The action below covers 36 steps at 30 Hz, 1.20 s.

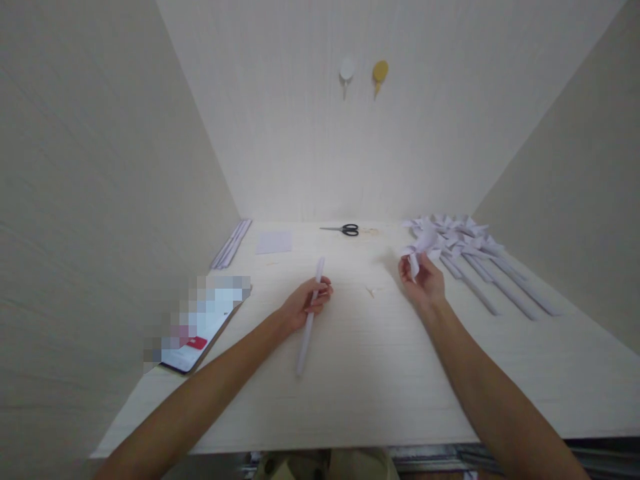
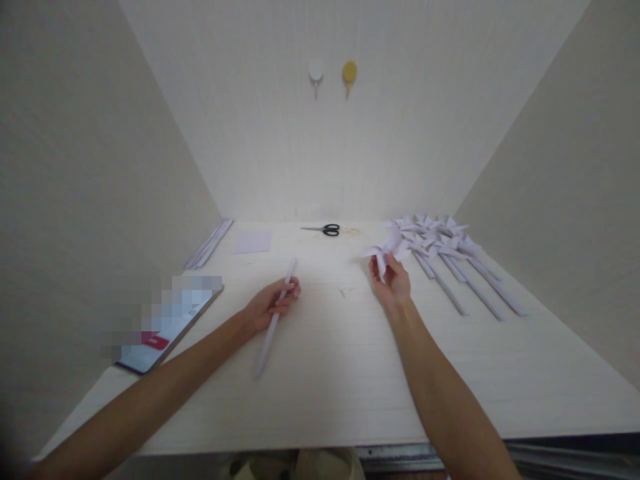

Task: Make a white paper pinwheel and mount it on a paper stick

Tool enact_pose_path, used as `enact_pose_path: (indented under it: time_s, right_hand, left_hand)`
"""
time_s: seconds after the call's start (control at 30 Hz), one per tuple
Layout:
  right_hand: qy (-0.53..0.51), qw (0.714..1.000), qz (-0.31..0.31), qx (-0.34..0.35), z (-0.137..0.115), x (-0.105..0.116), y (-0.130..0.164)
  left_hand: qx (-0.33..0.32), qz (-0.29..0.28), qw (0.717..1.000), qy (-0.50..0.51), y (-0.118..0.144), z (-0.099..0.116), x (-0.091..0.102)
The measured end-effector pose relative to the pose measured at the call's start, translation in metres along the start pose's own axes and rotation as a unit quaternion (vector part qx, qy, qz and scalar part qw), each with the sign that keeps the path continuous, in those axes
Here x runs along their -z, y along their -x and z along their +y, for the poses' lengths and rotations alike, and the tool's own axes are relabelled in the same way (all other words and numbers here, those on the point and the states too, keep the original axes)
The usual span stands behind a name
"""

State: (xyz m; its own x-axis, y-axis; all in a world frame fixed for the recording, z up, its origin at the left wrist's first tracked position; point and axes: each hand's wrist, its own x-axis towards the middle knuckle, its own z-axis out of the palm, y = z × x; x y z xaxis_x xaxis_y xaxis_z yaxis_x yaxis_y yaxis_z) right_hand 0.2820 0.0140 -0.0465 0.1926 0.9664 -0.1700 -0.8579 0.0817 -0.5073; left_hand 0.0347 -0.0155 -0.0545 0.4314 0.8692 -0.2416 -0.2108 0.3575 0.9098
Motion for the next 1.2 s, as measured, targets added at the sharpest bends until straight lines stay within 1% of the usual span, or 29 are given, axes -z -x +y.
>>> enact_pose_path:
  time_s: [0.1, 0.17, 0.2, 0.3, 0.37, 0.47, 0.57, 0.63, 0.7, 0.83, 0.93, 1.0, 1.07, 1.13, 1.2]
  right_hand:
    - [-0.002, 1.0, 0.017, 0.008, 0.003, 0.005, -0.006]
    - [-0.003, 1.0, 0.014, -0.004, 0.006, 0.006, -0.008]
    - [-0.003, 1.0, 0.011, -0.012, 0.007, 0.006, -0.008]
    - [-0.009, 1.0, 0.005, -0.024, 0.008, 0.006, -0.009]
    - [-0.018, 1.0, 0.002, -0.024, 0.006, 0.008, -0.011]
    - [-0.036, 0.999, -0.004, -0.02, 0.002, 0.012, -0.015]
    - [-0.056, 0.998, -0.01, -0.014, -0.001, 0.015, -0.017]
    - [-0.067, 0.998, -0.012, -0.014, -0.001, 0.015, -0.017]
    - [-0.074, 0.997, -0.013, -0.016, -0.001, 0.015, -0.018]
    - [-0.08, 0.997, -0.014, -0.019, 0.0, 0.016, -0.017]
    - [-0.082, 0.996, -0.013, -0.018, 0.0, 0.017, -0.016]
    - [-0.081, 0.996, -0.013, -0.019, 0.0, 0.017, -0.016]
    - [-0.08, 0.997, -0.012, -0.02, 0.0, 0.017, -0.015]
    - [-0.079, 0.997, -0.01, -0.02, 0.0, 0.017, -0.016]
    - [-0.079, 0.997, -0.009, -0.021, 0.001, 0.017, -0.017]
  left_hand:
    - [0.008, 0.003, 0.993, -0.116, -0.006, 0.006, -0.008]
    - [0.004, 0.006, 0.977, -0.212, -0.015, 0.011, -0.019]
    - [-0.01, 0.013, 0.965, -0.261, -0.022, 0.014, -0.026]
    - [-0.074, 0.042, 0.915, -0.394, -0.042, 0.019, -0.052]
    - [-0.107, 0.051, 0.878, -0.463, -0.052, 0.015, -0.068]
    - [-0.131, 0.06, 0.824, -0.548, -0.058, -0.001, -0.087]
    - [-0.138, 0.056, 0.777, -0.612, -0.057, -0.018, -0.093]
    - [-0.138, 0.055, 0.75, -0.645, -0.055, -0.024, -0.094]
    - [-0.137, 0.049, 0.727, -0.671, -0.053, -0.025, -0.094]
    - [-0.123, 0.03, 0.69, -0.713, -0.052, -0.02, -0.095]
    - [-0.111, 0.025, 0.667, -0.736, -0.053, -0.012, -0.09]
    - [-0.105, 0.036, 0.658, -0.745, -0.054, -0.005, -0.082]
    - [-0.096, 0.057, 0.652, -0.75, -0.054, 0.007, -0.069]
    - [-0.089, 0.09, 0.651, -0.749, -0.053, 0.023, -0.051]
    - [-0.083, 0.128, 0.654, -0.741, -0.052, 0.042, -0.029]
